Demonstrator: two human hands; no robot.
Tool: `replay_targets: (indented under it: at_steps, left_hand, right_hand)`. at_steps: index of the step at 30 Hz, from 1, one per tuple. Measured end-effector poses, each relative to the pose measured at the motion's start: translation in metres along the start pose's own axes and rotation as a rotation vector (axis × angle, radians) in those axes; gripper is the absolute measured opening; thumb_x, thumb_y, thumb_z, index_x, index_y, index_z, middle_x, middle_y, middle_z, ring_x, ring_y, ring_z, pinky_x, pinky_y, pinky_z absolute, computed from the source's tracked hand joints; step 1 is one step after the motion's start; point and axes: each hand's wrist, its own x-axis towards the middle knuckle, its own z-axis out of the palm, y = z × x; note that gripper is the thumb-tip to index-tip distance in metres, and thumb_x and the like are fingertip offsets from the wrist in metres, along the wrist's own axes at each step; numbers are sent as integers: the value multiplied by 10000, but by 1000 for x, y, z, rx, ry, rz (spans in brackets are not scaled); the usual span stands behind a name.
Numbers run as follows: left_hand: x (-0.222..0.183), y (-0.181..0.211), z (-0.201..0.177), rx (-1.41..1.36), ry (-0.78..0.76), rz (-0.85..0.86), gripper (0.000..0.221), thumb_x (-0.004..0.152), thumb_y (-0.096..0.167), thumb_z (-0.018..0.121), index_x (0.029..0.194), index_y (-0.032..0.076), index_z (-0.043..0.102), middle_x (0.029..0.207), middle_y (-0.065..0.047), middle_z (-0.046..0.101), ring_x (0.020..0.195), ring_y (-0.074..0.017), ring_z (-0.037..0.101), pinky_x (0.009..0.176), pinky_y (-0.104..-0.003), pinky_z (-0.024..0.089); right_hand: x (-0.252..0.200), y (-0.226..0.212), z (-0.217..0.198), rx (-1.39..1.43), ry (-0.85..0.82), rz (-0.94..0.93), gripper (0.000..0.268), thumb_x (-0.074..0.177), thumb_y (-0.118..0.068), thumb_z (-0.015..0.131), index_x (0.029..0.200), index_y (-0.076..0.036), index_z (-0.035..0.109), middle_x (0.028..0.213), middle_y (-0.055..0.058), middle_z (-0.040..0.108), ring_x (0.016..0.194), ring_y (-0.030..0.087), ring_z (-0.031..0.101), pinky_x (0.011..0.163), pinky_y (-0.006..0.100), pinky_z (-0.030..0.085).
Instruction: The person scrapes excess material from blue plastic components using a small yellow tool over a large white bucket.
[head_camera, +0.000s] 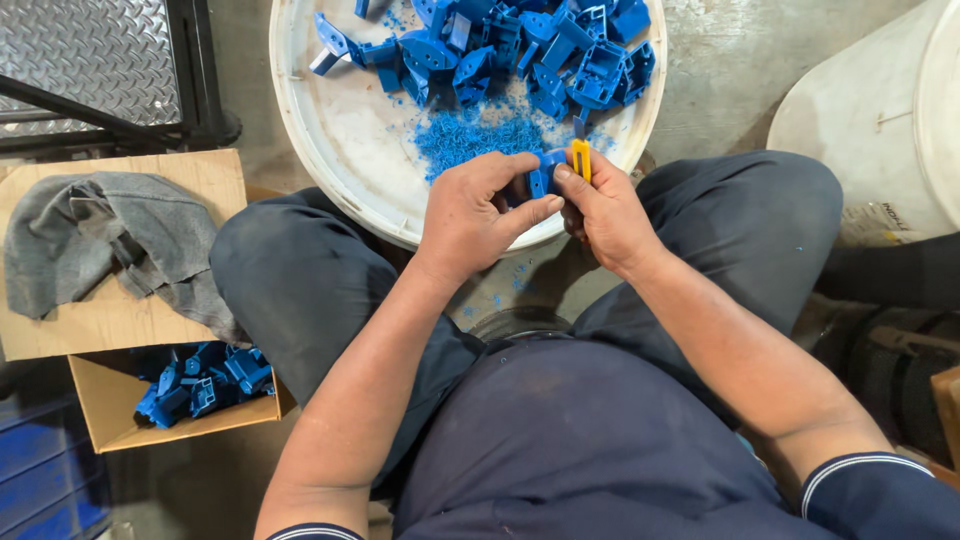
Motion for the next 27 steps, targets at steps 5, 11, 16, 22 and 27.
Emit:
replay_targets:
  at_steps: [5,11,16,22,27]
  left_hand:
    - [-4,-7,-1,-114,-36,-16,268,884,224,845,1081,73,743,779,-26,623,636,-112,568,606,-260,465]
    - [-7,-35,3,-203,-20,-2,171,962,180,763,1063,44,742,854,-30,678,746,-104,606,676,-258,483]
    - [-7,-68,22,-467,174,-259,274,1082,260,649,1208,32,736,969,-26,698,839,-111,579,741,-273,503]
    - [2,-96,45,-508,159,-153,616,1094,361,657,1570,85,381,1434,-129,578,1227,-198,568,1024,-301,509]
    - [11,-92,50,-1039,273,-445,496,995,343,599,1411,143,420,1153,-131,662,999,-222,677,830,-349,593]
  right_hand:
    - [4,2,-2,-45,18,-39,91,1053,-209,628,1085,-133,590,730,-71,529,543,16,453,448,197,322]
    - [7,6,-2,-182,15,-62,126,1061,-218,623,1133,-119,594,781,-66,540,573,5,452,486,187,353]
    - [15,10,1,-55,3,15,158,1065,-238,601,1134,-101,562,843,29,631,552,29,451,469,203,357]
    - [25,7,2,191,-41,75,184,1055,-264,585,1164,-120,552,927,72,656,573,77,503,480,230,380]
    - [24,17,10,42,-139,141,237,1063,-329,526,1154,-111,538,973,75,693,567,56,476,476,219,378]
